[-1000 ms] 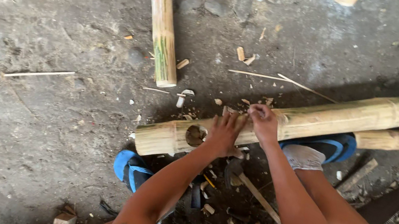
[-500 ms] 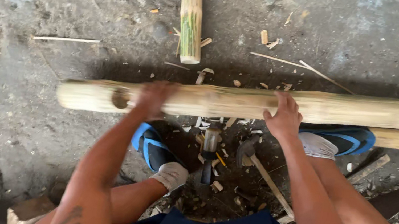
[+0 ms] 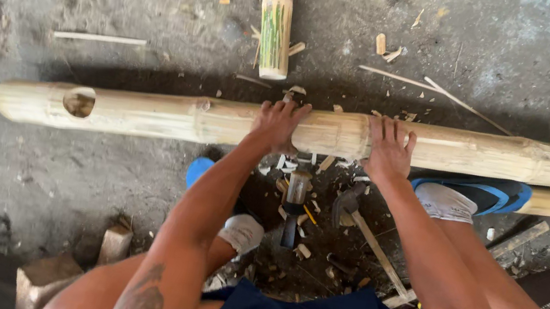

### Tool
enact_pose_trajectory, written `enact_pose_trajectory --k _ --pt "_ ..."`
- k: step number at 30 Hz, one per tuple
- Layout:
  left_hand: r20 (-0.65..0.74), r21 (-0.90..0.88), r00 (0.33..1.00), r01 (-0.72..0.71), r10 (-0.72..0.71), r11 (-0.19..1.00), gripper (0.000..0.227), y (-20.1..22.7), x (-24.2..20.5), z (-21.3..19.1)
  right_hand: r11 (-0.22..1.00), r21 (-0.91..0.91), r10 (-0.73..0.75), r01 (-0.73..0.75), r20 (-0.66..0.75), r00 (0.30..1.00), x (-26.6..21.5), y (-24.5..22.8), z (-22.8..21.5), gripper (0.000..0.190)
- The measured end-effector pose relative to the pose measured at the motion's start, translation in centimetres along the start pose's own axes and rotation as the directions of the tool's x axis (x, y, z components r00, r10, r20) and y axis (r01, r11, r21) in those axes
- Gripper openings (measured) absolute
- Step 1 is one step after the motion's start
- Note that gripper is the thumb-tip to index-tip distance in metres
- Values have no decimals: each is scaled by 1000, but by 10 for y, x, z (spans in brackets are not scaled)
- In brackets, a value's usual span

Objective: The person uses a chisel and hammer to carve a hole into a bamboo pole, then marks and fits another bamboo piece into the joint. The person repeatedly hammers the chisel to shape the bamboo and checks the fit of the joint.

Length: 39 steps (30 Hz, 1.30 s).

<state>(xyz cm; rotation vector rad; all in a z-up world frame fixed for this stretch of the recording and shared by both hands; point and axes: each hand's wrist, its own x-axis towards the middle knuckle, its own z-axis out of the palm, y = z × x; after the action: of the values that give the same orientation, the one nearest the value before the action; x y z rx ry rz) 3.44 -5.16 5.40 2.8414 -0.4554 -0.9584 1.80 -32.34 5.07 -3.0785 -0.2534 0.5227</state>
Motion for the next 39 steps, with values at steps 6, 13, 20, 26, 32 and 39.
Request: enact_pose_trajectory --k 6,13,20,26,32,39 --pt "-183 66 983 38 -26 997 121 -36 -51 4 992 58 -98 109 -162 982 -10 -50 19 99" --pt "-154 144 969 218 -196 965 125 -58 -66 15 958 77 -240 276 -311 920 -7 -63 31 93" --pt "-211 48 977 52 -41 997 102 -16 -53 19 905 361 -198 226 -114 974 -64 -49 80 13" --pt "-233 21 969 87 -80 996 87 34 -47 30 949 235 -279 211 311 909 -100 -79 128 31" --pt "-258 -106 956 116 -140 988 80 35 -45 24 942 287 -250 172 260 933 -100 -90 170 28" --pt "-175 -255 971 113 -160 960 80 17 -39 33 972 234 -153 25 548 822 -80 -86 192 33"
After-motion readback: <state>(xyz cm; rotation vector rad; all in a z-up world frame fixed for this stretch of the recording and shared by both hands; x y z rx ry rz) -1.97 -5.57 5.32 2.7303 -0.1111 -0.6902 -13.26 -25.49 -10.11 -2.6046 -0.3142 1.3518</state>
